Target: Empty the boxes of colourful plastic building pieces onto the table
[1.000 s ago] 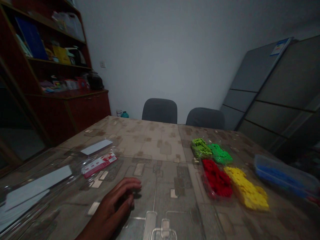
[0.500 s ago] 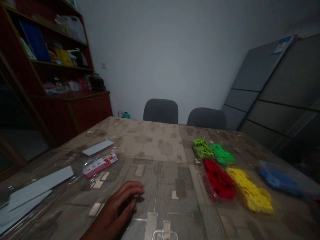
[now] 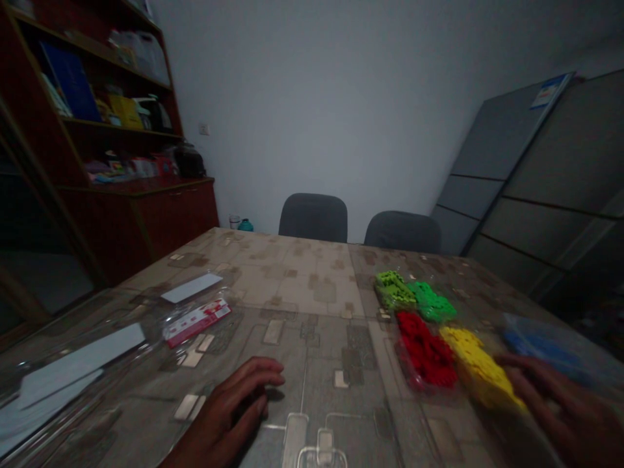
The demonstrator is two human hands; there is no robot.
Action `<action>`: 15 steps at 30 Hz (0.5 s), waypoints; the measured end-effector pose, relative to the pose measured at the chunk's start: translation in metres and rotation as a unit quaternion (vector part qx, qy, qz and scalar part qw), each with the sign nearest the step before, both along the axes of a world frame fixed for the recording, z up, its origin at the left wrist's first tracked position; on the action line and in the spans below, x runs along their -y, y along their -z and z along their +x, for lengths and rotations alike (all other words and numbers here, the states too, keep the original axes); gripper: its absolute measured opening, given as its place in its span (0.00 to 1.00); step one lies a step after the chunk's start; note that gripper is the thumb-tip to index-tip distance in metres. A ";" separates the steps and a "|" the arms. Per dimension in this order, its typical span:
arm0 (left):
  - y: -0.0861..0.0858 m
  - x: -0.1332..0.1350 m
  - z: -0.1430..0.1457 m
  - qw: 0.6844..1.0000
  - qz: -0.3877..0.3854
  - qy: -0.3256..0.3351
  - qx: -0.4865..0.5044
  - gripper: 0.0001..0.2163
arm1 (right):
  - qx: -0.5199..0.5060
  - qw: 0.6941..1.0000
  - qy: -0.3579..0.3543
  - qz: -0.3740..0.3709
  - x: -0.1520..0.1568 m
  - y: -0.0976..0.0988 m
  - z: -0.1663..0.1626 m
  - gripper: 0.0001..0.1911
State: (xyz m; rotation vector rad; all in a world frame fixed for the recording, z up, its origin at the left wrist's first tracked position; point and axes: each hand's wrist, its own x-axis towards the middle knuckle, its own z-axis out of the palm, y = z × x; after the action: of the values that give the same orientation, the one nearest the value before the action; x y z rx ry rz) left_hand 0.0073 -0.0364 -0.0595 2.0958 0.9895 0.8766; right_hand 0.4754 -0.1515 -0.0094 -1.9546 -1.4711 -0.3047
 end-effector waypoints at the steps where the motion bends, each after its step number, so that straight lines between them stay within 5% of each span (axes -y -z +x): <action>1: -0.001 0.001 0.000 1.000 0.003 0.000 0.001 0.10 | 0.025 0.997 -0.066 -0.020 0.001 0.008 -0.018 0.20; 3: -0.003 0.003 0.000 1.000 0.009 0.001 0.005 0.11 | 0.099 0.983 -0.144 -0.047 0.001 0.020 -0.047 0.18; 6: -0.005 0.004 0.001 1.000 0.015 0.002 0.008 0.11 | 0.166 0.969 -0.164 -0.085 -0.002 0.031 -0.071 0.14; 15: -0.004 0.002 -0.001 0.998 0.047 0.036 -0.025 0.10 | 0.219 0.960 -0.175 -0.012 -0.014 0.042 -0.067 0.12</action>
State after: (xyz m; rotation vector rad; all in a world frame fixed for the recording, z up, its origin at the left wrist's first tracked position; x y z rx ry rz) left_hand 0.0065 -0.0387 -0.0555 2.2269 0.9088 0.8536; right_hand 0.4085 -0.1372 -0.0516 -1.6642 -2.0768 -0.5883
